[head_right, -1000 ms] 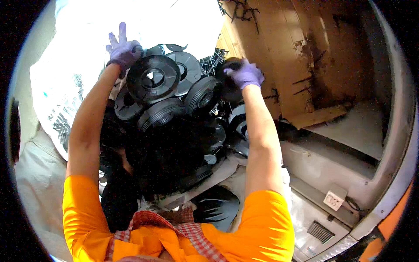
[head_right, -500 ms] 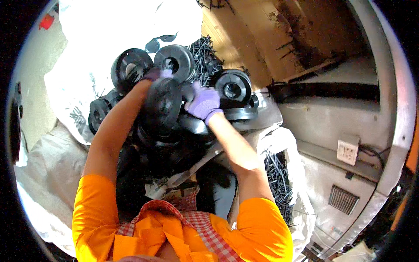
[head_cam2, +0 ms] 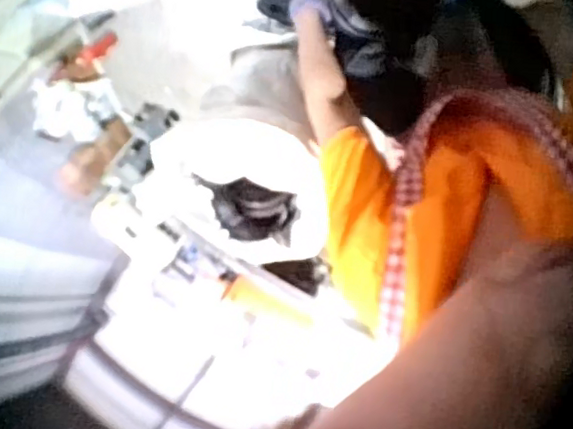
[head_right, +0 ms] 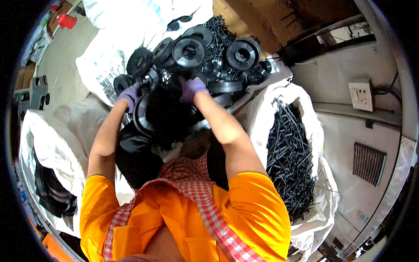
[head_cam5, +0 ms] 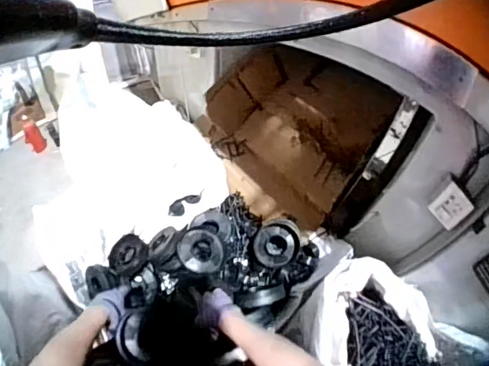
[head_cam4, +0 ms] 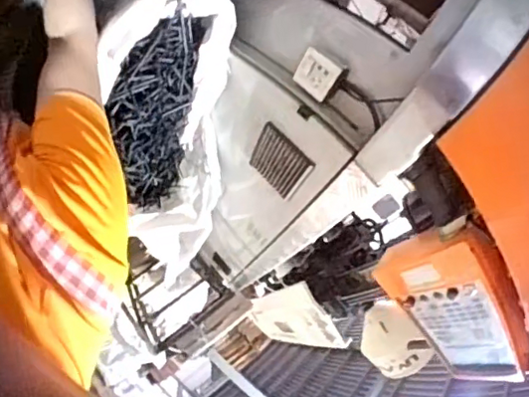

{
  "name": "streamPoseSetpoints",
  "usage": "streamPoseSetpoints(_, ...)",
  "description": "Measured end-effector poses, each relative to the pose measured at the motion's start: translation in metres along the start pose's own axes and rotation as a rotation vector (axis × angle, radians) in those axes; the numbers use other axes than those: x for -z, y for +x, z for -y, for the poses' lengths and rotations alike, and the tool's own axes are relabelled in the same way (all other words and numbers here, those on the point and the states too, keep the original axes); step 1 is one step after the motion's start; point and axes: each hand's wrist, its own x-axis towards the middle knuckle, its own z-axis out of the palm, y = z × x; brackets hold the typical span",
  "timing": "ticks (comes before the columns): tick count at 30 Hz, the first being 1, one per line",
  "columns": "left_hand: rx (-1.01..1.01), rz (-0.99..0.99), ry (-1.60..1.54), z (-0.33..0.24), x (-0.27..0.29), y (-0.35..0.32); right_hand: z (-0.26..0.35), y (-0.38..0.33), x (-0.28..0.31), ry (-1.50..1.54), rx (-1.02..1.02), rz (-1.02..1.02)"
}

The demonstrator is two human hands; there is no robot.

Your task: The person sorts through a pile of plastic parts by hand, picking up individual pieces, turning them over, and placing them into a large white bag.

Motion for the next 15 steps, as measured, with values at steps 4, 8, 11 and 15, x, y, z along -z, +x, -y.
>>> streamPoseSetpoints(4, 0.005, -0.444, -0.162, -0.052, 0.053, -0.047, -0.016, -0.006, -0.007, 0.128, -0.113, -0.267)
streamPoseSetpoints(8, -0.232, -0.562, -1.030, -0.137, 0.052, -0.108, 0.016, -0.048, -0.008, 0.420, -0.137, -0.728)
streamPoseSetpoints(11, -0.217, -0.165, -1.560, -0.147, 0.014, -0.116, 0.054, -0.085, -0.008, 0.745, -0.006, -0.821)
streamPoseSetpoints(15, -0.413, -0.128, -1.398, -0.159, -0.002, -0.120, 0.067, -0.100, -0.012, 1.399, 0.249, -0.721)
